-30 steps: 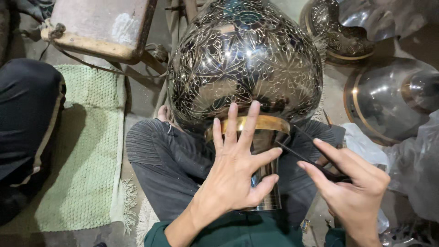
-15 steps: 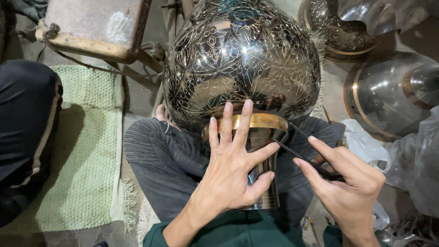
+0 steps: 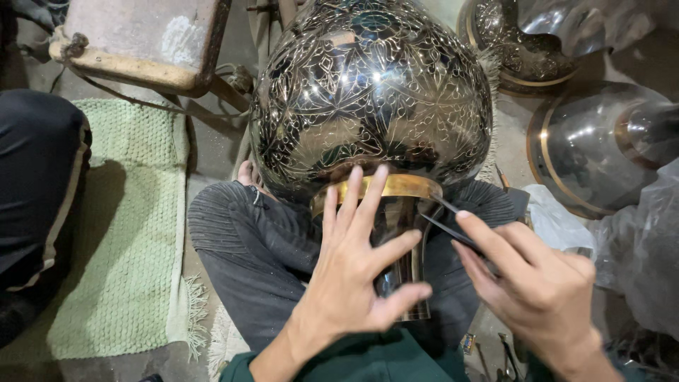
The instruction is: The person is sitting on the floor and using a small metal tool to engrave fine lines onto the neck of a large, dark, ornate metal vase. They rotate the vase periodically to work on different sections of the neck.
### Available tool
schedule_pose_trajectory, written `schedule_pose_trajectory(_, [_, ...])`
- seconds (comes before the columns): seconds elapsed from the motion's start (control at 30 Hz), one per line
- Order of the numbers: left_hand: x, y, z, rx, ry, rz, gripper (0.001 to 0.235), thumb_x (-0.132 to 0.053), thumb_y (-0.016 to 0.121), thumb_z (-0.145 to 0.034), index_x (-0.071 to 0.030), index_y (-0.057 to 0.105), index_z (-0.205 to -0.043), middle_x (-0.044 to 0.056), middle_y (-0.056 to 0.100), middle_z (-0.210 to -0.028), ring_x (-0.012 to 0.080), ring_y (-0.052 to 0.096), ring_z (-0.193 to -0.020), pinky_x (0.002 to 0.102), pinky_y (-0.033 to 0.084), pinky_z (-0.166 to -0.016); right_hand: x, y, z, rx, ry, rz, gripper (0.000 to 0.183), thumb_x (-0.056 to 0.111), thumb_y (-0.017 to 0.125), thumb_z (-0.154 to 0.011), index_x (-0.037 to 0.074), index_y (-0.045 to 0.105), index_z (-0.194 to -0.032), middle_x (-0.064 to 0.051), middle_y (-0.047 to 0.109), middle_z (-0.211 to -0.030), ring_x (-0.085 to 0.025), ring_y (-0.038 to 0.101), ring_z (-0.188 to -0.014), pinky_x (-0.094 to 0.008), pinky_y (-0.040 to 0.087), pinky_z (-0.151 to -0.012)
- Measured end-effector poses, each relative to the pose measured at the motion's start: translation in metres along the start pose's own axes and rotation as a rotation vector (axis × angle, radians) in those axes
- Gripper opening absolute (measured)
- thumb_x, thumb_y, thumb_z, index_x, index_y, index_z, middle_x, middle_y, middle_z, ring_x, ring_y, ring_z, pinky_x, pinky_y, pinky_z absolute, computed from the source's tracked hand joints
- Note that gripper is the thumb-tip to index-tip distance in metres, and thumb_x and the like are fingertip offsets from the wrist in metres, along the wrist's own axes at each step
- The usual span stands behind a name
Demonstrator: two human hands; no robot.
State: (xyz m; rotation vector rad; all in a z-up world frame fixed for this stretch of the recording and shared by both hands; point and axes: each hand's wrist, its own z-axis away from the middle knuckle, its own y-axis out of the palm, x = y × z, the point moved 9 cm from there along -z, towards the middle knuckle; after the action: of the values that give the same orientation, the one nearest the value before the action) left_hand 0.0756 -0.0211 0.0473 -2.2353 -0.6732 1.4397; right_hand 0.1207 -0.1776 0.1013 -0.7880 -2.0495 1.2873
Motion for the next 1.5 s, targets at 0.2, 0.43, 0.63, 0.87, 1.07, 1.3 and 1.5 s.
schedule_pose_trajectory(0.2, [-0.014,-0.012,0.041,-0.153,0.060,0.077,0.054,-0.037,0.085,-0.072,-0.006,0.068,-0.112,0.023,0.055,-0.137,0.0466,0.053,-0.132,0.060,0.042,-0.115,0.019,0.014,-0.016,0.366,-0.499,0.274,0.070,0.013,0.069,-0.067,0.015,0.072,-0.137,0.002,0.060,-0.079,-0.013,0.058,-0.054,-0.032,0.050,-0.050])
schedule_pose_trajectory(0.43, [-0.009,-0.004,0.059,-0.282,0.108,-0.052,0.049,-0.009,0.071,-0.060,-0.007,0.073,-0.110,0.013,0.064,-0.121,0.0348,0.061,-0.117,0.049,0.053,-0.099,0.048,0.030,-0.039,0.468,-0.771,0.326,0.055,0.020,0.067,-0.071,0.011,0.072,-0.125,0.001,0.062,-0.083,-0.014,0.066,-0.062,-0.031,0.052,-0.050])
schedule_pose_trajectory(0.63, [-0.009,-0.003,0.063,-0.336,0.170,-0.033,0.043,-0.004,0.071,-0.067,-0.006,0.075,-0.109,0.009,0.067,-0.116,0.0317,0.061,-0.114,0.049,0.053,-0.096,0.051,0.038,-0.044,0.594,-0.763,0.376,0.061,0.019,0.067,-0.073,0.014,0.070,-0.134,0.000,0.063,-0.089,-0.015,0.068,-0.062,-0.031,0.055,-0.050])
schedule_pose_trajectory(0.87, [-0.010,-0.005,0.062,-0.356,0.198,0.017,0.041,-0.004,0.071,-0.066,-0.004,0.074,-0.107,0.010,0.068,-0.114,0.0317,0.062,-0.111,0.051,0.053,-0.094,0.047,0.047,-0.040,0.687,-0.775,0.448,0.062,0.020,0.068,-0.076,0.013,0.067,-0.138,-0.001,0.064,-0.091,-0.013,0.068,-0.064,-0.029,0.056,-0.051])
schedule_pose_trajectory(1.07, [-0.013,-0.006,0.061,-0.358,0.205,0.019,0.028,-0.001,0.074,-0.074,-0.003,0.075,-0.102,0.009,0.070,-0.110,0.0293,0.064,-0.108,0.050,0.053,-0.095,0.045,0.051,-0.039,0.714,-0.770,0.457,0.062,0.018,0.069,-0.078,0.013,0.066,-0.139,-0.003,0.066,-0.096,-0.014,0.068,-0.063,-0.029,0.056,-0.049])
schedule_pose_trajectory(1.3, [-0.018,-0.002,0.060,-0.356,0.230,0.047,0.012,0.001,0.077,-0.084,-0.001,0.074,-0.096,0.007,0.071,-0.107,0.0255,0.066,-0.106,0.051,0.053,-0.101,0.042,0.045,-0.044,0.691,-0.708,0.479,0.069,0.017,0.071,-0.072,0.014,0.065,-0.140,-0.002,0.067,-0.102,-0.013,0.070,-0.066,-0.029,0.056,-0.048])
schedule_pose_trajectory(1.5, [-0.018,-0.002,0.061,-0.353,0.239,0.044,0.017,0.001,0.075,-0.080,0.000,0.075,-0.096,0.008,0.071,-0.106,0.0263,0.066,-0.105,0.051,0.053,-0.101,0.045,0.046,-0.040,0.700,-0.739,0.484,0.067,0.017,0.070,-0.075,0.013,0.065,-0.141,-0.002,0.066,-0.097,-0.013,0.070,-0.065,-0.029,0.056,-0.049])
